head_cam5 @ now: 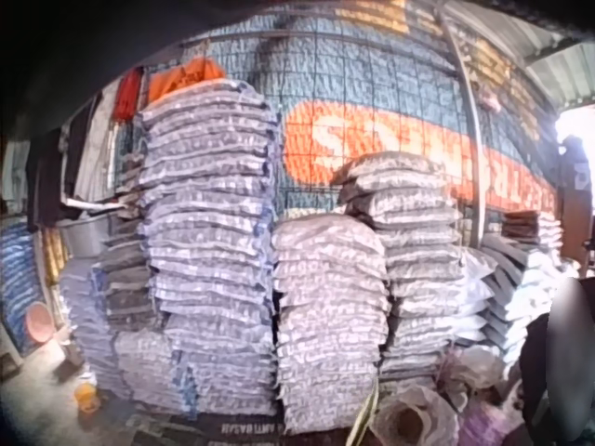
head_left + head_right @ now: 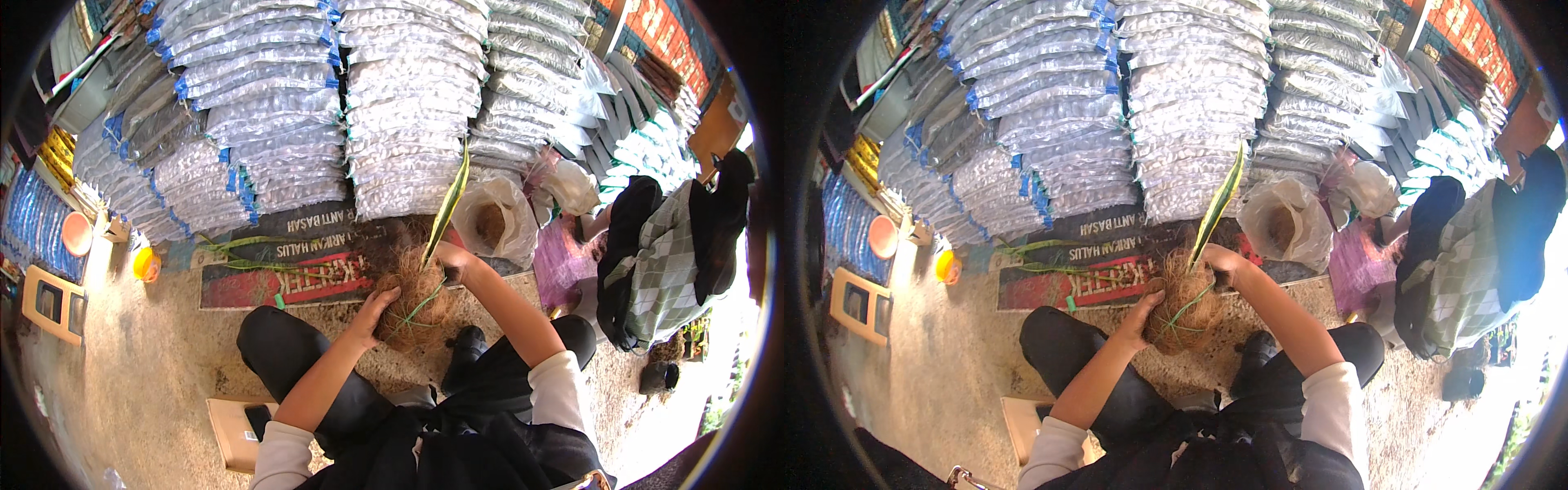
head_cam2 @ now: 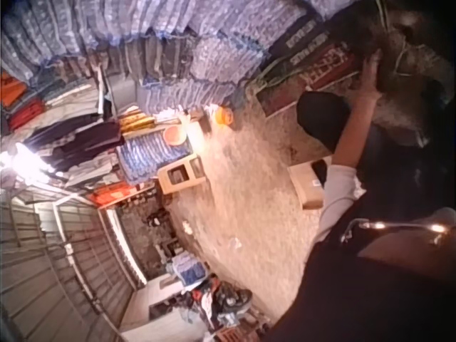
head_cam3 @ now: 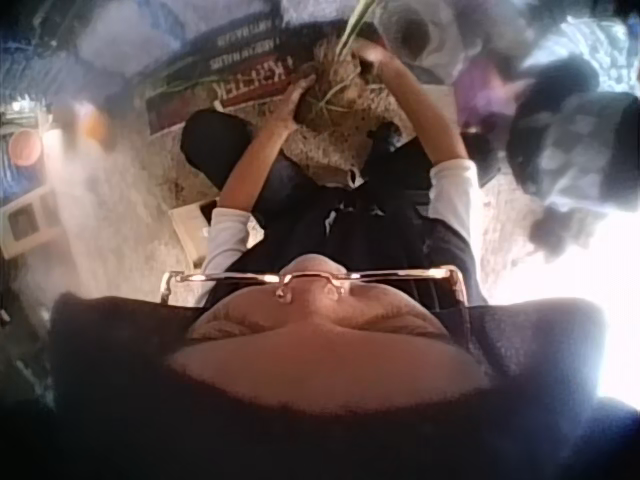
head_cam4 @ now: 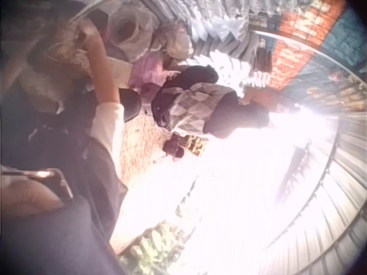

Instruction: The person sits on the floor and ties the root ball of a small potted plant with green string. They wrap the string around the roots multiple times, adjust the tension, and secure the bundle before placing it aside.

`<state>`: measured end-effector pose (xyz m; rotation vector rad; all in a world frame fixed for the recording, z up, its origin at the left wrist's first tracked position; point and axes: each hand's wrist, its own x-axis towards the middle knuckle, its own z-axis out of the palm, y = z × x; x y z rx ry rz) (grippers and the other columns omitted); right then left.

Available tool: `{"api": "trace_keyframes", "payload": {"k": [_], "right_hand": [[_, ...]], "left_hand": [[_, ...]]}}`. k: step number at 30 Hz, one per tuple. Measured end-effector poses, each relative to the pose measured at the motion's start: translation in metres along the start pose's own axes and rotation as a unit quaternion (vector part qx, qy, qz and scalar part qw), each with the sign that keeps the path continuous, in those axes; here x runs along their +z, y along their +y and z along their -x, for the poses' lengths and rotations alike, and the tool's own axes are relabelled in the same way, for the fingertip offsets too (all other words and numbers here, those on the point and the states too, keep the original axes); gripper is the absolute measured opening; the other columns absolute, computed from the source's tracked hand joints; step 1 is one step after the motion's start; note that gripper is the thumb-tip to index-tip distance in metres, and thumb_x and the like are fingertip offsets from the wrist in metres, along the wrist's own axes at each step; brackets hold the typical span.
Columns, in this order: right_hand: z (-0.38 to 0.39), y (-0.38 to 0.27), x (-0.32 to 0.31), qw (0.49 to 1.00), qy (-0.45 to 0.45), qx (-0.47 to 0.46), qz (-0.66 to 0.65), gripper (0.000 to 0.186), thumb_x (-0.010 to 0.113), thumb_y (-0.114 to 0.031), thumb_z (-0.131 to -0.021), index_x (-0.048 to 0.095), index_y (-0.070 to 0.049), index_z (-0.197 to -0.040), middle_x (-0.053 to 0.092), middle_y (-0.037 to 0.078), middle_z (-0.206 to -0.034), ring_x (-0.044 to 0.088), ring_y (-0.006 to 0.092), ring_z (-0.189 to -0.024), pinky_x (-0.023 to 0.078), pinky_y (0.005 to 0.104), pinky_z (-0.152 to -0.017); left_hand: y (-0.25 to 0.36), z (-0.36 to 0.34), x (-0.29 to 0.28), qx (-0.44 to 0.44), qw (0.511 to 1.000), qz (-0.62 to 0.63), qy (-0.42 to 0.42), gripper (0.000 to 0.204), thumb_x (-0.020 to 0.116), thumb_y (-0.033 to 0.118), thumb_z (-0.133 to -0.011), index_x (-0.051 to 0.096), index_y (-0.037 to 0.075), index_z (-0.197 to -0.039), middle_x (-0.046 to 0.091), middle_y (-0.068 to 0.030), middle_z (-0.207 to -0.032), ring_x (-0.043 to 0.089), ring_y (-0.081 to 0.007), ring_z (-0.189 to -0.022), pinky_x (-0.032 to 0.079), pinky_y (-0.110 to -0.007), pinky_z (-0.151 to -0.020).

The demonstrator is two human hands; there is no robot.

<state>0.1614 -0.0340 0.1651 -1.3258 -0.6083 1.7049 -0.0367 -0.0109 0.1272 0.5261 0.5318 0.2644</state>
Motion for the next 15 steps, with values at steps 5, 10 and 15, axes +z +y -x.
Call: {"api": "trace_keyframes", "payload": {"k": [5, 10, 15], "right_hand": [[-0.035, 0.006, -0.025, 0.997, -0.042, -0.038, -0.046, 0.016, 0.051, -0.019, -0.087, 0.054, -0.004, -0.082, 0.045, -0.004, -0.056, 0.034, 0.0061, -0.04, 0.027, 0.0206, -0.037], [-0.052, 0.027, -0.042, 0.979, 0.126, -0.099, 0.122, 0.022, 0.044, -0.024, -0.09, 0.049, -0.004, -0.084, 0.045, 0.003, -0.061, 0.043, 0.0128, -0.052, 0.036, 0.0268, -0.048], [-0.014, 0.06, -0.098, 0.772, 0.226, 0.037, 0.592, 0.052, 0.044, -0.046, -0.082, 0.049, -0.003, -0.112, 0.04, 0.022, -0.126, 0.033, 0.0305, -0.122, 0.03, 0.0432, -0.096]], "left_hand": [[-0.003, 0.005, 0.0, -0.045, 0.999, -0.014, 0.01, 0.04, 0.057, 0.027, -0.079, 0.048, 0.007, -0.112, 0.056, -0.0089, -0.104, 0.058, -0.0205, -0.09, 0.049, -0.038, -0.076], [0.0, 0.005, 0.005, -0.045, 0.996, -0.073, 0.018, 0.04, 0.057, 0.033, -0.078, 0.053, 0.006, -0.107, 0.057, -0.01, -0.104, 0.058, -0.0219, -0.09, 0.048, -0.038, -0.079], [0.006, 0.0, 0.003, -0.054, 0.991, -0.1, 0.068, 0.047, 0.06, 0.038, -0.074, 0.053, 0.006, -0.107, 0.057, -0.0098, -0.101, 0.057, -0.0205, -0.089, 0.047, -0.036, -0.077]]}}
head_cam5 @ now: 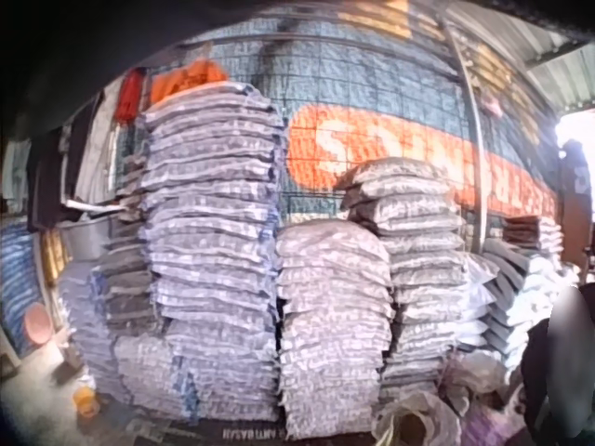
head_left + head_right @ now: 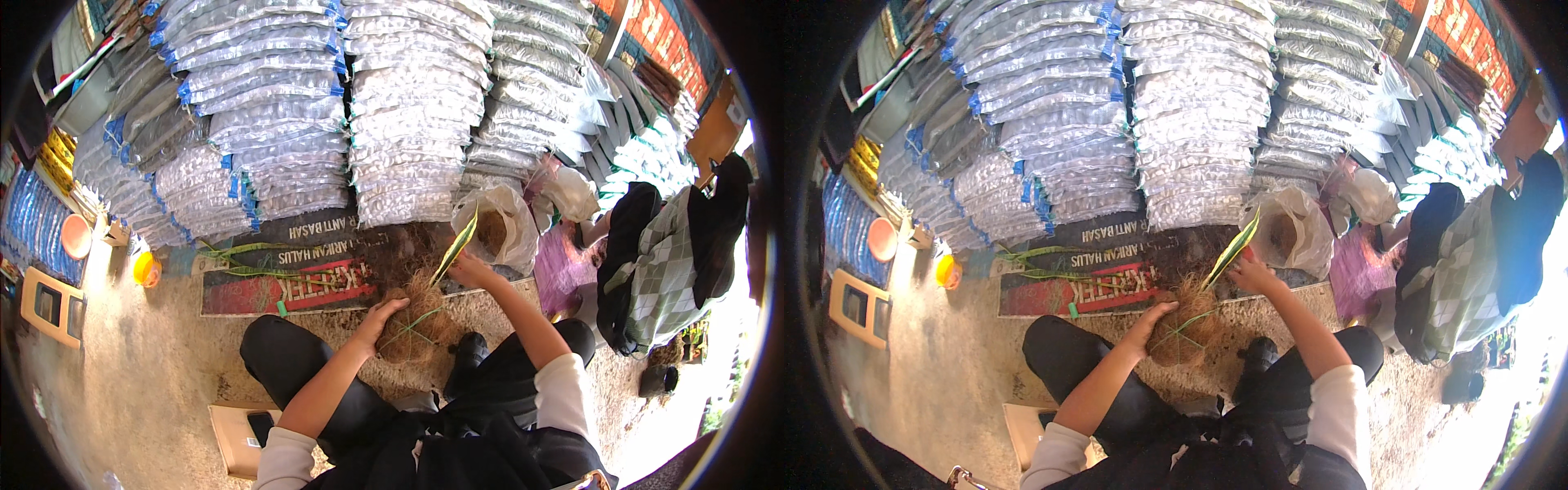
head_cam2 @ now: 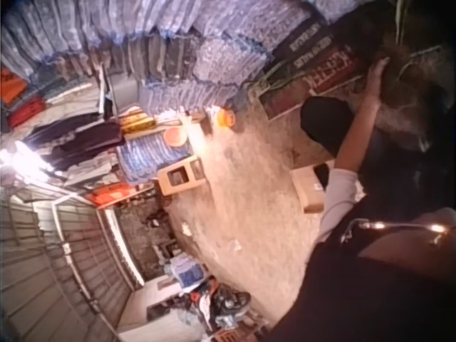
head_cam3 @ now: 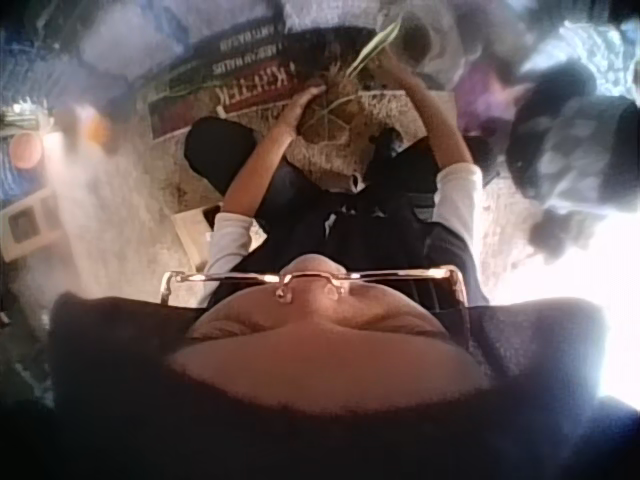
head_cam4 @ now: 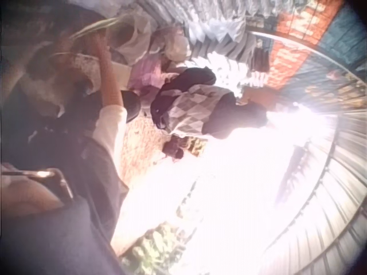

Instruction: The person sits on the floor and ties the root ball of a small potted plant with green string. They wrap the string around the roots multiple times, adjust the tension, and secure the bundle before placing it aside.

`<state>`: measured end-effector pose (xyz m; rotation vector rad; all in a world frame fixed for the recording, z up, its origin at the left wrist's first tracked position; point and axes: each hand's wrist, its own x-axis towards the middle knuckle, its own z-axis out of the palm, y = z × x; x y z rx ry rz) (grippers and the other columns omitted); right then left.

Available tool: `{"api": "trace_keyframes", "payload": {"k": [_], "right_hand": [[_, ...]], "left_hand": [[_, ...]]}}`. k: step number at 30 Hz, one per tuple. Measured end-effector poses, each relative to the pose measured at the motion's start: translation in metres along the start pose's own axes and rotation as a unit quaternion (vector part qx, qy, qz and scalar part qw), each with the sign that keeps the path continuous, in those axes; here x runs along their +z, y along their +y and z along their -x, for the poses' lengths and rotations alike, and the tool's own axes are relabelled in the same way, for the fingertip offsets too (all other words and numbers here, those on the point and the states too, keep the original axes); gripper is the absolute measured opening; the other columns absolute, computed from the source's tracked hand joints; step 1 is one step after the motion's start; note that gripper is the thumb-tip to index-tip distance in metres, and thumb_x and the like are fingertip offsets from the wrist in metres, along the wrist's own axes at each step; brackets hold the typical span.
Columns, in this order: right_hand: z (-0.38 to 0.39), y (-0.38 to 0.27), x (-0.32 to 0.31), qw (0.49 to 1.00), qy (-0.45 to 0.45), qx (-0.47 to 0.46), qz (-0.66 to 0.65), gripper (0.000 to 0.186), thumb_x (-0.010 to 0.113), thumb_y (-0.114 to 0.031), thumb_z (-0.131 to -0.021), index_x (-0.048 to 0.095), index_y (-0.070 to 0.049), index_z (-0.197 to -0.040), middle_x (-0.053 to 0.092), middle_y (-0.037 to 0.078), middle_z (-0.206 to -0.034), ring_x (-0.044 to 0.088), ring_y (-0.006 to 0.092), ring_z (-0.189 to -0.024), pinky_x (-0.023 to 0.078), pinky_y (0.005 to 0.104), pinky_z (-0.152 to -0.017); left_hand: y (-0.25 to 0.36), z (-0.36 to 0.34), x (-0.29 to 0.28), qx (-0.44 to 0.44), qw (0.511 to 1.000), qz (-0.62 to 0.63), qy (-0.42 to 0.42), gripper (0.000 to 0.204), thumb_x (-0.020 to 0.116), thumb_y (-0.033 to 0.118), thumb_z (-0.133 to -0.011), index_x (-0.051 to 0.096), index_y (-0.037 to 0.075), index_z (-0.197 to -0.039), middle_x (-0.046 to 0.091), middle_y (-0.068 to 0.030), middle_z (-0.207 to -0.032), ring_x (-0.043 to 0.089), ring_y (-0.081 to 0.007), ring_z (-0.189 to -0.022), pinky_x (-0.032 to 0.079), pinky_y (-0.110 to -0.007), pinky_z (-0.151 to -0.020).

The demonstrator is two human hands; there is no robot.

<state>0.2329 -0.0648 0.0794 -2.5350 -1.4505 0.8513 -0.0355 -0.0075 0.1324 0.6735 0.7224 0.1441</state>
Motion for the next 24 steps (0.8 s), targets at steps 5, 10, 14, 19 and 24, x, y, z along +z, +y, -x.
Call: {"api": "trace_keyframes", "payload": {"k": [5, 10, 14, 19, 24], "right_hand": [[0.064, -0.013, -0.072, 0.975, -0.052, 0.075, 0.202, 0.037, 0.053, -0.036, -0.078, 0.058, -0.006, -0.1, 0.059, 0.017, -0.099, 0.056, 0.0328, -0.094, 0.045, 0.0423, -0.077], [0.085, -0.087, -0.109, 0.963, 0.173, -0.179, -0.105, 0.023, 0.056, -0.023, -0.078, 0.058, -0.003, -0.09, 0.058, 0.021, -0.081, 0.057, 0.0336, -0.077, 0.046, 0.0405, -0.066], [0.043, -0.118, -0.059, 0.918, -0.125, -0.368, -0.077, 0.041, 0.043, -0.035, -0.088, 0.051, -0.002, -0.111, 0.055, 0.015, -0.105, 0.055, 0.0244, -0.091, 0.045, 0.0346, -0.077], [0.023, -0.126, -0.043, 0.877, -0.466, -0.115, 0.001, 0.065, 0.026, -0.055, -0.088, 0.042, -0.003, -0.123, 0.053, 0.014, -0.107, 0.052, 0.0248, -0.09, 0.045, 0.0356, -0.076], [-0.003, -0.119, -0.061, 0.832, -0.549, -0.061, 0.046, 0.056, 0.037, -0.052, -0.086, 0.056, -0.006, -0.109, 0.045, 0.001, -0.055, 0.039, 0.0107, -0.047, 0.035, 0.026, -0.045]], "left_hand": [[-0.018, -0.03, -0.02, -0.008, 0.997, -0.032, 0.07, 0.053, 0.065, 0.035, -0.071, 0.051, 0.003, -0.111, 0.057, -0.0101, -0.101, 0.054, -0.0195, -0.096, 0.04, -0.034, -0.085], [0.007, -0.003, 0.019, -0.01, 0.996, -0.089, 0.023, 0.059, 0.068, 0.037, -0.069, 0.051, 0.003, -0.114, 0.054, -0.0105, -0.107, 0.048, -0.0208, -0.105, 0.03, -0.032, -0.094], [-0.013, -0.019, 0.006, 0.115, 0.964, -0.234, -0.055, 0.059, 0.07, 0.034, -0.068, 0.051, 0.0, -0.112, 0.054, -0.0101, -0.109, 0.048, -0.0178, -0.1, 0.032, -0.031, -0.091], [-0.012, -0.009, 0.007, 0.121, 0.951, -0.26, -0.114, 0.062, 0.068, 0.033, -0.07, 0.046, -0.003, -0.116, 0.051, -0.0104, -0.112, 0.044, -0.0193, -0.107, 0.029, -0.033, -0.094], [-0.013, -0.009, -0.001, 0.126, 0.961, -0.224, -0.106, 0.055, 0.071, 0.031, -0.068, 0.053, 0.0, -0.11, 0.056, -0.0077, -0.102, 0.049, -0.0159, -0.096, 0.034, -0.031, -0.088]]}}
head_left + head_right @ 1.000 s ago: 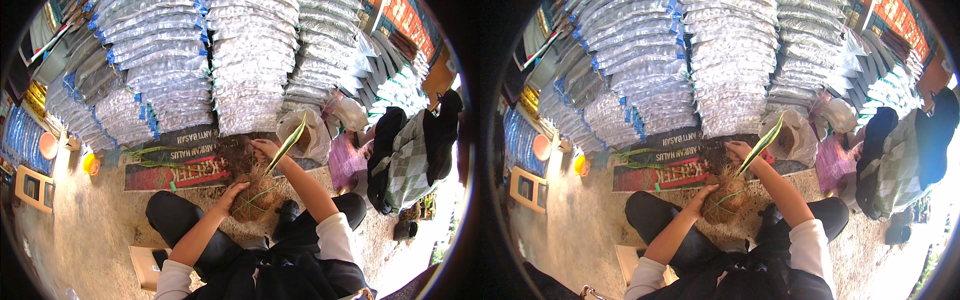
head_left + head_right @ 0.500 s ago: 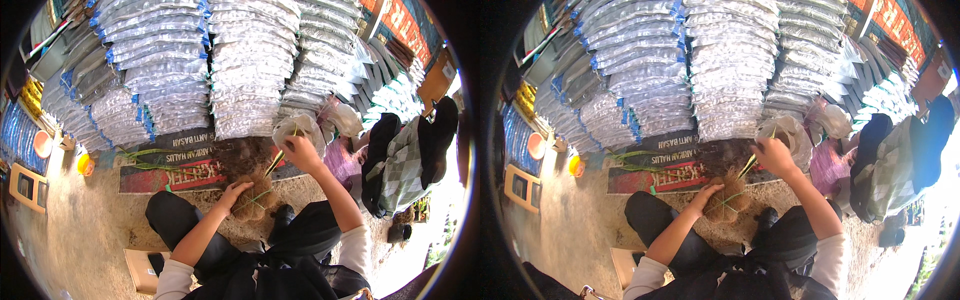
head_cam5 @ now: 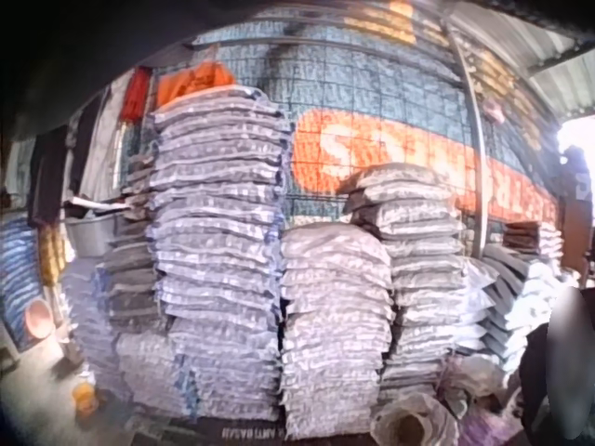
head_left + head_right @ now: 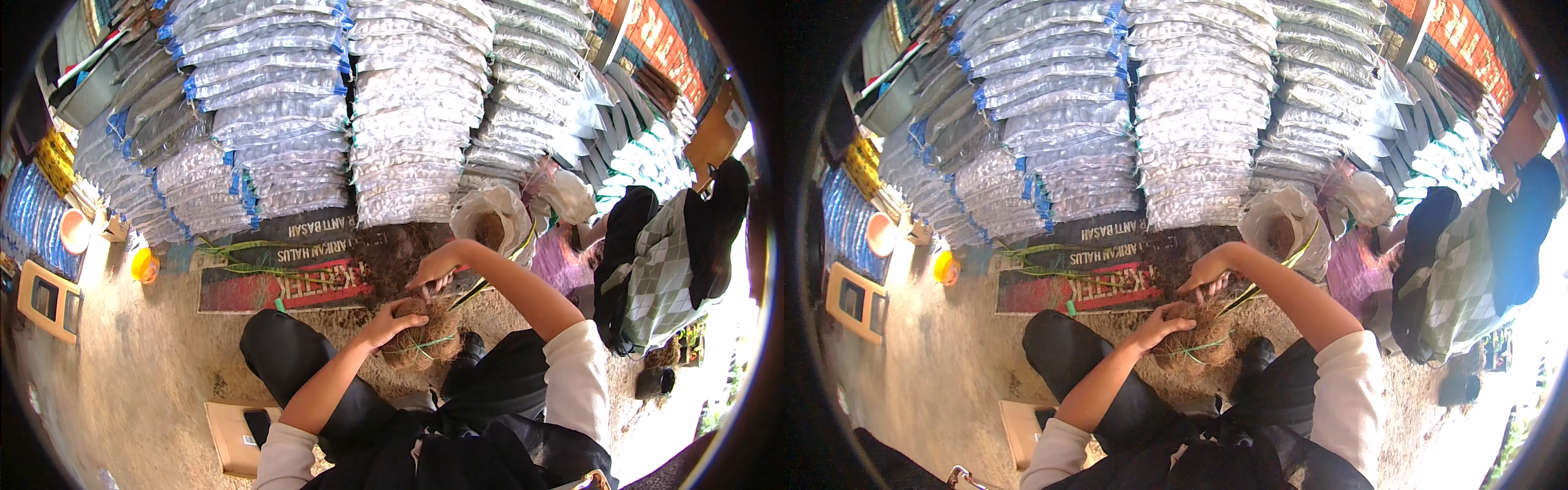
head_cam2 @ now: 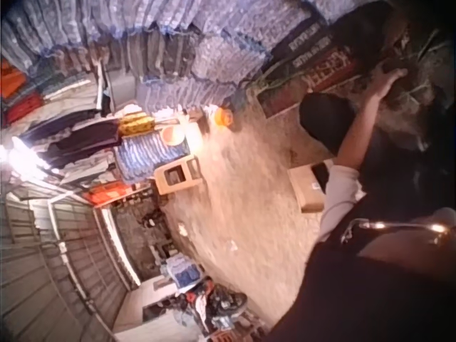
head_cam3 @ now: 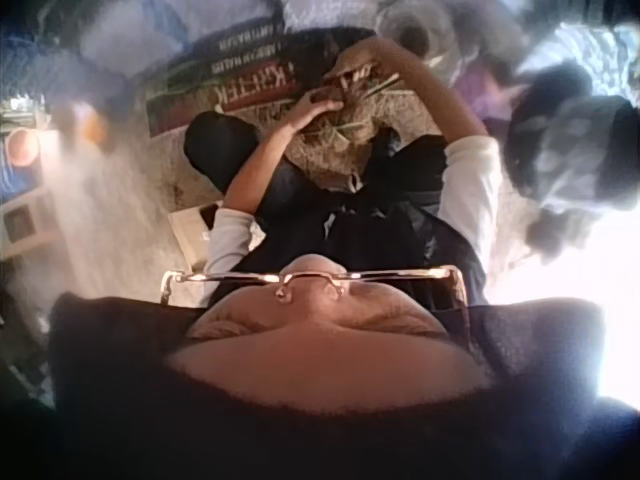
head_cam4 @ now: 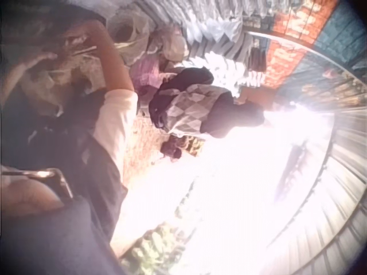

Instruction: The person sits on the floor and ties the root ball of a small potted plant with green string. They wrap the string around the roots multiple times, adjust the tension, and secure the bundle before placing it aside.

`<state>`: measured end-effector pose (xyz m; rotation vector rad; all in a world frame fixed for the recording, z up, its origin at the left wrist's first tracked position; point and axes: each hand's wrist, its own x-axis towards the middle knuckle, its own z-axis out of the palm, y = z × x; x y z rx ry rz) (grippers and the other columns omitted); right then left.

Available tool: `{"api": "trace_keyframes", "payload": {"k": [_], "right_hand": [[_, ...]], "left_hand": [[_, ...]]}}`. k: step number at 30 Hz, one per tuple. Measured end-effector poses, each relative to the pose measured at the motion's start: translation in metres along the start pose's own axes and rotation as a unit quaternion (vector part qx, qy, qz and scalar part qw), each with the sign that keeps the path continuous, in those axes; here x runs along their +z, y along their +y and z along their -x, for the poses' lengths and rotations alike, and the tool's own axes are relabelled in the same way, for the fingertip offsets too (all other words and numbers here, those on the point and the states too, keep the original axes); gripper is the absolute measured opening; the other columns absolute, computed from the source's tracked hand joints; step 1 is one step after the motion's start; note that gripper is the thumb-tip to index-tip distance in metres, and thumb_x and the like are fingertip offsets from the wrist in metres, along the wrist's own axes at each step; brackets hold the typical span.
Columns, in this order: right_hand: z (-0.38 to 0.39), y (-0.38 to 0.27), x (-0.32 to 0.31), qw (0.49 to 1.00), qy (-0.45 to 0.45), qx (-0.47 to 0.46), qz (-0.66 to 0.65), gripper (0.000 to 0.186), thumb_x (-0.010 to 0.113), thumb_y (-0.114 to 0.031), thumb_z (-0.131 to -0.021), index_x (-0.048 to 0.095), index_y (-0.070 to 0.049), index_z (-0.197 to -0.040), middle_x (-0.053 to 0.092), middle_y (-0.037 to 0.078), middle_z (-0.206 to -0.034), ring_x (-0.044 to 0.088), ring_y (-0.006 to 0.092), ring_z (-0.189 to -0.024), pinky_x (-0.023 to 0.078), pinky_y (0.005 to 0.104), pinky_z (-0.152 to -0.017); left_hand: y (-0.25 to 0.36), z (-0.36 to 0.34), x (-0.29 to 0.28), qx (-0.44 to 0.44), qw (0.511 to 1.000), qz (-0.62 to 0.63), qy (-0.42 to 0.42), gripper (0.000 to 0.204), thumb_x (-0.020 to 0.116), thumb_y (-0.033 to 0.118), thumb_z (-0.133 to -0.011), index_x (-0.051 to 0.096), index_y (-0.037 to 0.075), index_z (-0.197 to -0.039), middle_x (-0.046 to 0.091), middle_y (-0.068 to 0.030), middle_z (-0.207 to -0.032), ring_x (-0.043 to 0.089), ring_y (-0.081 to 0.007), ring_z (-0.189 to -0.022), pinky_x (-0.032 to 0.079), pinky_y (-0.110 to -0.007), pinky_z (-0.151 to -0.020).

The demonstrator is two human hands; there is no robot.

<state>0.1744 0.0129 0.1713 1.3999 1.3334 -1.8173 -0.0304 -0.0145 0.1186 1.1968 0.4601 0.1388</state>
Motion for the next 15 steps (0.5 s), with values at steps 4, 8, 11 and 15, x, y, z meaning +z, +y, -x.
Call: {"api": "trace_keyframes", "payload": {"k": [4, 8, 11, 15], "right_hand": [[0.023, 0.003, -0.011, 0.99, 0.104, -0.032, 0.088, 0.037, 0.059, -0.04, -0.078, 0.065, -0.003, -0.081, 0.047, -0.001, -0.052, 0.043, 0.0099, -0.047, 0.034, 0.0269, -0.045], [0.041, 0.001, -0.016, 0.918, 0.323, -0.084, 0.215, 0.029, 0.064, -0.032, -0.071, 0.063, -0.003, -0.077, 0.058, 0.009, -0.062, 0.057, 0.0209, -0.064, 0.044, 0.0346, -0.058], [0.055, -0.016, -0.012, 0.821, 0.49, -0.065, 0.286, 0.02, 0.064, -0.022, -0.067, 0.062, -0.003, -0.07, 0.061, 0.015, -0.071, 0.061, 0.0314, -0.074, 0.048, 0.0389, -0.066], [0.071, -0.045, 0.0, 0.696, 0.61, -0.067, 0.373, 0.012, 0.06, -0.013, -0.066, 0.059, -0.003, -0.073, 0.061, 0.016, -0.071, 0.061, 0.0304, -0.071, 0.049, 0.0385, -0.061]], "left_hand": [[-0.005, 0.0, -0.004, 0.004, 1.0, 0.005, 0.018, 0.054, 0.071, 0.032, -0.067, 0.053, 0.001, -0.108, 0.056, -0.0075, -0.101, 0.05, -0.0159, -0.095, 0.034, -0.03, -0.088], [0.003, 0.002, 0.0, 0.005, 0.998, 0.019, 0.055, 0.054, 0.071, 0.035, -0.068, 0.054, 0.003, -0.107, 0.057, -0.0084, -0.101, 0.049, -0.0161, -0.099, 0.034, -0.03, -0.089], [0.008, 0.002, 0.001, -0.012, 0.994, 0.032, 0.101, 0.052, 0.069, 0.038, -0.07, 0.055, 0.007, -0.108, 0.055, -0.0077, -0.109, 0.047, -0.0177, -0.106, 0.033, -0.033, -0.092], [0.022, 0.002, 0.003, -0.07, 0.986, 0.019, 0.148, 0.054, 0.066, 0.046, -0.07, 0.058, 0.011, -0.109, 0.05, -0.006, -0.119, 0.042, -0.0204, -0.112, 0.027, -0.039, -0.096]]}}
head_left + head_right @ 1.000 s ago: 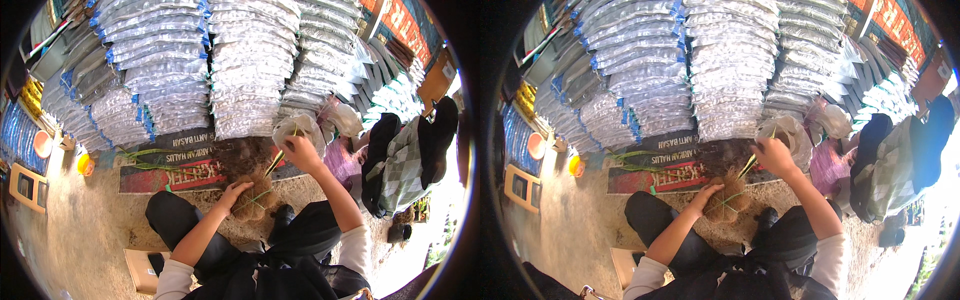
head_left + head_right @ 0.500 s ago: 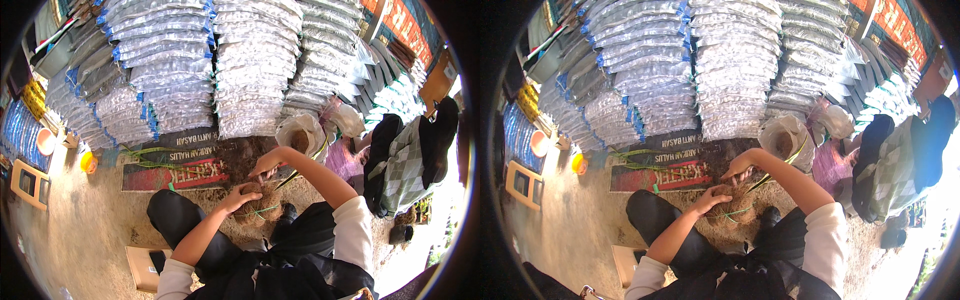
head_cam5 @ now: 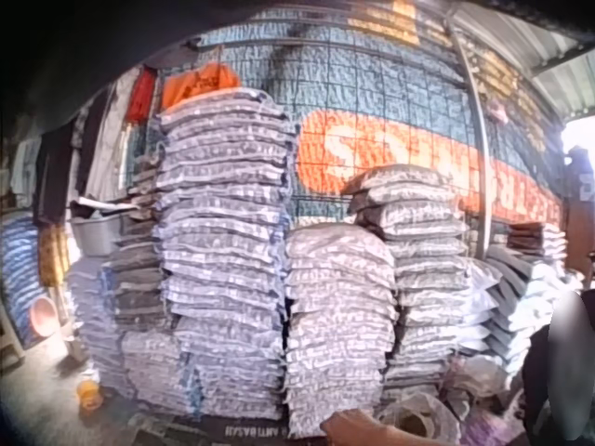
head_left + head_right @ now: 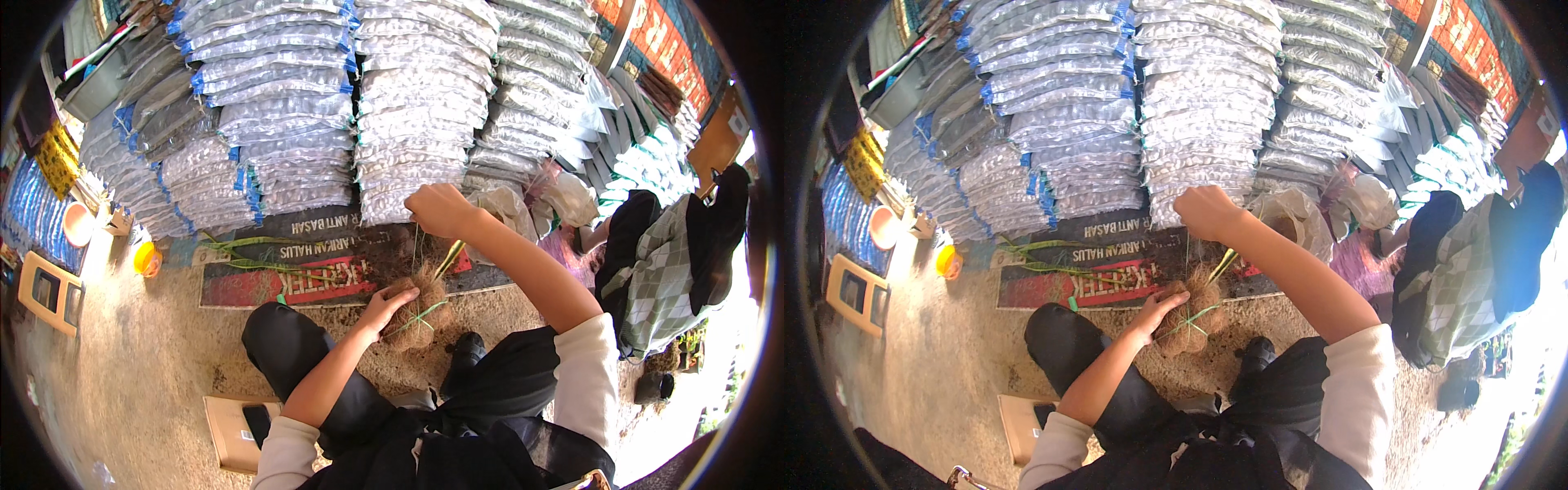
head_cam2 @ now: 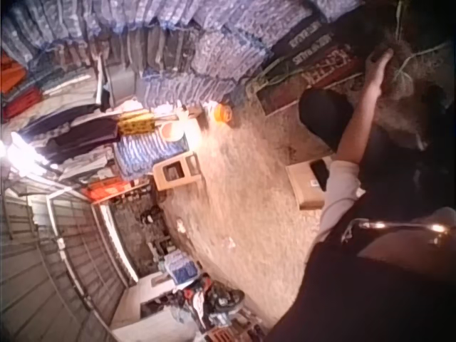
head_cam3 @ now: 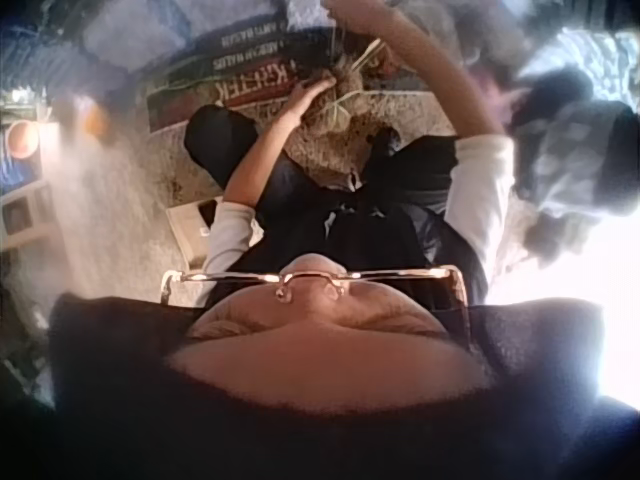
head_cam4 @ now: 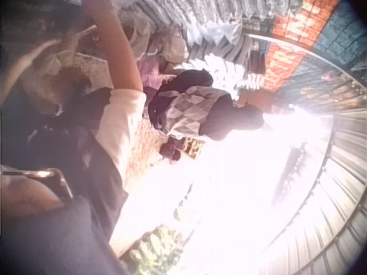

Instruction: The person sits on the floor and ties the root ball of a small potted plant with green string. They wrap the string around the roots multiple times, adjust the tension, and secure the bundle before placing it aside.

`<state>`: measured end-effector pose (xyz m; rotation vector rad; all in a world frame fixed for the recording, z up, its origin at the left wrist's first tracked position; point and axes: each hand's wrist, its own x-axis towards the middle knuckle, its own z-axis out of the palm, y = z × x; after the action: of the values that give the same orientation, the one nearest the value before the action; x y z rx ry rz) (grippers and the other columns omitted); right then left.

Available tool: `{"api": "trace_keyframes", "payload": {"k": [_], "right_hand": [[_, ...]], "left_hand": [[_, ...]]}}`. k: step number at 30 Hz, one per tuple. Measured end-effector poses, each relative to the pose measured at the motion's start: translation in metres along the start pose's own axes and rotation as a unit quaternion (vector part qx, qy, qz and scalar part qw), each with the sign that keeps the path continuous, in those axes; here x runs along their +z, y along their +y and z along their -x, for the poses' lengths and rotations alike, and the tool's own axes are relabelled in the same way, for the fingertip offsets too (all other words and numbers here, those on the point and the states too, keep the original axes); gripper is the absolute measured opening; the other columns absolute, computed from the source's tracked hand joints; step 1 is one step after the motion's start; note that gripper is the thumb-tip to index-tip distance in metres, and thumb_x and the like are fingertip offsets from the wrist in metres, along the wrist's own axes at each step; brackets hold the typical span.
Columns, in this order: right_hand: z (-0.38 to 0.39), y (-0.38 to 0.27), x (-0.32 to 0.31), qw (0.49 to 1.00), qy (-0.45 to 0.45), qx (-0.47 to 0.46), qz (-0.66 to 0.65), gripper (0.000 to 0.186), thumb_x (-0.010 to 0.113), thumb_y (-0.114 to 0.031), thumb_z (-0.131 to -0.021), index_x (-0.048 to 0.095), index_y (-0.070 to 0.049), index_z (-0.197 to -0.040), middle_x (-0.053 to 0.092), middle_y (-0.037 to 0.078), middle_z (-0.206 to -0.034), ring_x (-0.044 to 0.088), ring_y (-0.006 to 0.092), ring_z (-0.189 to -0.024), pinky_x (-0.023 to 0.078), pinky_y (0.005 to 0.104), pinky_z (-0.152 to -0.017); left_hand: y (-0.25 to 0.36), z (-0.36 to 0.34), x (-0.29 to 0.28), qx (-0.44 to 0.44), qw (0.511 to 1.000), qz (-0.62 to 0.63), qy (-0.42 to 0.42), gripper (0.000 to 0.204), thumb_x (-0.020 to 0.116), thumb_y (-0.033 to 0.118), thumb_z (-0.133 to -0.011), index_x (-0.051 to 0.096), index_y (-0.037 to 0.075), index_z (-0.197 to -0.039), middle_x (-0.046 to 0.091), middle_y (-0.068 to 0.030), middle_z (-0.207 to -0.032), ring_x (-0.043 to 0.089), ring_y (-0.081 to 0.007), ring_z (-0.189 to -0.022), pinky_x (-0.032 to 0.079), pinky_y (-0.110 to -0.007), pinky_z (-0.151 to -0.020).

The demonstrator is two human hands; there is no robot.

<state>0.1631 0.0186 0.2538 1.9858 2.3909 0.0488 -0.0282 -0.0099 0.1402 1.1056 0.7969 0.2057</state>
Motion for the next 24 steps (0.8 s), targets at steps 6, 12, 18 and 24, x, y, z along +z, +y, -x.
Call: {"api": "trace_keyframes", "payload": {"k": [6, 12, 18, 24], "right_hand": [[0.012, -0.018, -0.029, 0.99, 0.131, -0.011, 0.054, 0.012, 0.057, -0.017, -0.076, 0.054, -0.005, -0.077, 0.056, 0.012, -0.057, 0.058, 0.0299, -0.055, 0.045, 0.0391, -0.049], [0.051, -0.036, -0.047, 0.966, 0.251, 0.014, -0.065, 0.016, 0.058, -0.019, -0.078, 0.052, -0.005, -0.073, 0.051, 0.013, -0.05, 0.053, 0.0302, -0.046, 0.043, 0.0373, -0.043], [0.112, -0.045, -0.008, 0.934, 0.238, 0.101, -0.246, 0.017, 0.06, -0.018, -0.077, 0.053, -0.003, -0.071, 0.052, 0.015, -0.051, 0.053, 0.0306, -0.045, 0.041, 0.0367, -0.043], [0.165, -0.018, 0.041, 0.912, 0.125, 0.219, -0.324, 0.02, 0.061, -0.019, -0.075, 0.058, 0.0, -0.073, 0.054, 0.018, -0.059, 0.056, 0.033, -0.058, 0.041, 0.0381, -0.051]], "left_hand": [[0.013, -0.002, 0.001, -0.062, 0.992, 0.066, 0.091, 0.089, 0.065, 0.061, -0.061, 0.038, 0.008, -0.127, 0.034, -0.0143, -0.132, 0.027, -0.0271, -0.124, 0.019, -0.051, -0.099], [-0.016, -0.047, -0.028, 0.073, 0.932, 0.327, 0.137, 0.073, 0.07, 0.045, -0.067, 0.039, 0.003, -0.119, 0.051, -0.013, -0.107, 0.058, -0.0248, -0.09, 0.052, -0.042, -0.073], [0.006, -0.047, -0.036, 0.156, 0.843, 0.455, 0.241, 0.063, 0.068, 0.039, -0.072, 0.041, 0.004, -0.117, 0.049, -0.0093, -0.109, 0.055, -0.0231, -0.095, 0.052, -0.042, -0.075], [0.009, -0.051, -0.053, 0.202, 0.85, 0.44, 0.211, 0.06, 0.057, 0.047, -0.076, 0.042, 0.009, -0.12, 0.049, -0.0075, -0.113, 0.051, -0.0237, -0.103, 0.045, -0.043, -0.082]]}}
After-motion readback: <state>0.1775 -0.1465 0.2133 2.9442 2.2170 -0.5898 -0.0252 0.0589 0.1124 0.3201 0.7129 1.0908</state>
